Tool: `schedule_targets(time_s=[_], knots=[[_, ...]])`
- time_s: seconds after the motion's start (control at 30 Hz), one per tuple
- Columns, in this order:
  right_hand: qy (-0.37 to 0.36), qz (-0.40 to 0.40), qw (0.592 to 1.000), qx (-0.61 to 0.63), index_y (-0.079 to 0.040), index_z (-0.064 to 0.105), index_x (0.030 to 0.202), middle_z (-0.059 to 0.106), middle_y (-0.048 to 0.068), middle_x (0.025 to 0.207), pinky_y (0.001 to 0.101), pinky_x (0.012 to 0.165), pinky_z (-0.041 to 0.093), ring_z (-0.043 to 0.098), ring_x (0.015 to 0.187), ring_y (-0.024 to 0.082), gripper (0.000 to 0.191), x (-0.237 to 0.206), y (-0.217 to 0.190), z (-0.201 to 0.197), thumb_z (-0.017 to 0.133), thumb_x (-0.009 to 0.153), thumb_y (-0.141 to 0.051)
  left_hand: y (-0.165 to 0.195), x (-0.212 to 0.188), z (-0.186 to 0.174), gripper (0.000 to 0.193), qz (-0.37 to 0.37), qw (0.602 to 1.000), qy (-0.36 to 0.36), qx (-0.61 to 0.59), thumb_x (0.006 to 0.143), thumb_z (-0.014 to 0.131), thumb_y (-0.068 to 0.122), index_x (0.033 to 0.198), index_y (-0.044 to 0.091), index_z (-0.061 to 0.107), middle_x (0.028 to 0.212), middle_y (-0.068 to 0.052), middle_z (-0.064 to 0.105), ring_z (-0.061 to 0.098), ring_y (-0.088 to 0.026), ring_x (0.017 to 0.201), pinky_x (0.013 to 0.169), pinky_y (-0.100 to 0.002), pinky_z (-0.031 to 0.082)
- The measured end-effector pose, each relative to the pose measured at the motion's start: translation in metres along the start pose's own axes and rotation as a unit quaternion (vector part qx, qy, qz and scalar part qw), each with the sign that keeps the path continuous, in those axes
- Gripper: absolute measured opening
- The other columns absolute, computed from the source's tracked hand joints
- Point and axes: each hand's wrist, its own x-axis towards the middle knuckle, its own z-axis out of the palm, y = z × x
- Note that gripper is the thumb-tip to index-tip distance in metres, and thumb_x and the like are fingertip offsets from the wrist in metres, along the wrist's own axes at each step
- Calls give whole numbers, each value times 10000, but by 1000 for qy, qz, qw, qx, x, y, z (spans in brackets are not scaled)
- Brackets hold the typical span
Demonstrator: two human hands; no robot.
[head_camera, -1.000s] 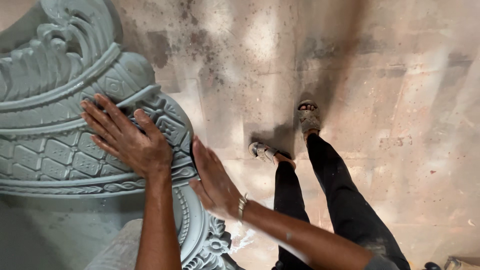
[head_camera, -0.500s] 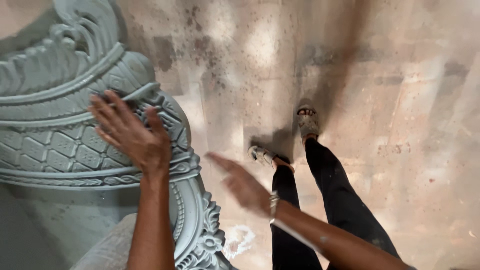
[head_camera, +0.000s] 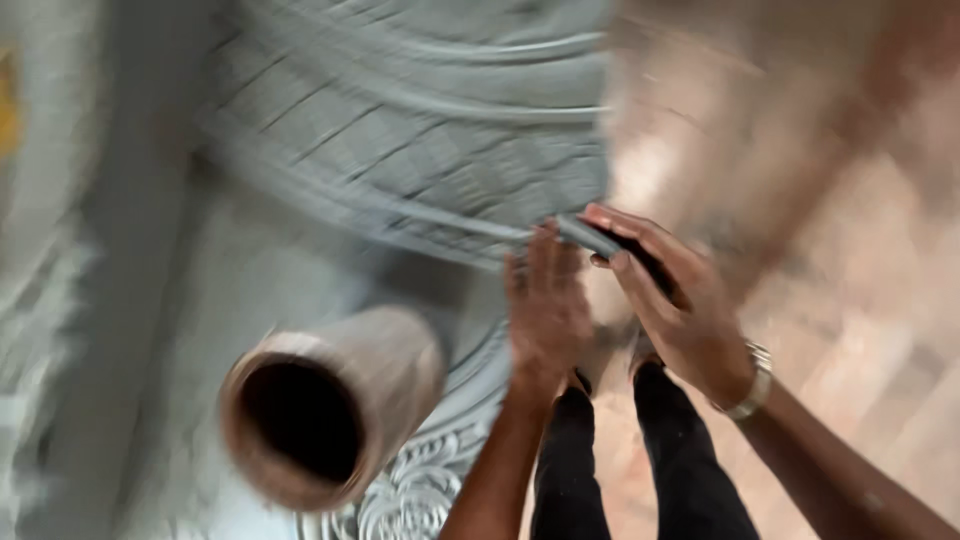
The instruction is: The person sands the surface of a large, ornate, grey decorative object using a sanding block. They repeatedly dip the sanding block into a small container of liquid and continue sanding various sections of the object's detailed carvings.
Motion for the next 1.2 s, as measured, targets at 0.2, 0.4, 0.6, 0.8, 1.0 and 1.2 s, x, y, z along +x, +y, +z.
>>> schedule_targets(time_s=[0.2,0.4,0.6,0.8,1.0,1.2], knots=[[-387,-238,887,-86,-78,656,1295,712,102,1291,370,881,605,748,1049,259,350,32,-163,130,580,954,-79,-25,-112,-22,627,-116,911,8,-397,990,559,391,1528,97,429,1538,-144,467,439,-294,1435,1156,-496,403],[-644,-183,570,-477,-28,767,1067,757,214,1070,421,928,568,725,1045,327,277,53,-93,308,605,896,-174,-34,-171,-10,753,-79,961,-16,-264,913,597,250,1617,116,366,1665,-93,348,358,-261,1493,1078,-466,372],[-675,-57,421,-604,-32,748,1099,756,195,1081,421,918,552,717,1037,315,311,91,10,352,568,943,-233,-38,-179,-6,773,-78,946,8,-316,933,592,225,1645,92,321,1636,-105,383,376,-265,1466,1134,-482,319],[-669,-17,452,-589,-37,729,1131,754,176,1092,421,909,535,709,1028,304,352,78,-30,339,532,990,-292,-39,-173,-3,827,-59,946,-32,-318,890,589,250,1627,80,255,1631,-123,342,351,-281,1463,1175,-511,255],[-660,-14,680,-318,-70,739,1150,762,130,1111,404,893,527,707,1026,267,397,85,-153,240,495,1014,-352,-39,-165,-17,868,-41,954,-82,-284,905,566,313,1648,53,202,1706,-156,226,254,-306,1522,1177,-465,301],[-599,25,795,-94,-42,712,1227,767,121,1232,385,984,564,731,1136,254,291,68,-161,88,565,1046,-215,-27,-100,-30,924,1,992,-96,-87,901,545,501,1630,61,188,1718,-138,120,121,-291,1571,1225,-516,164]])
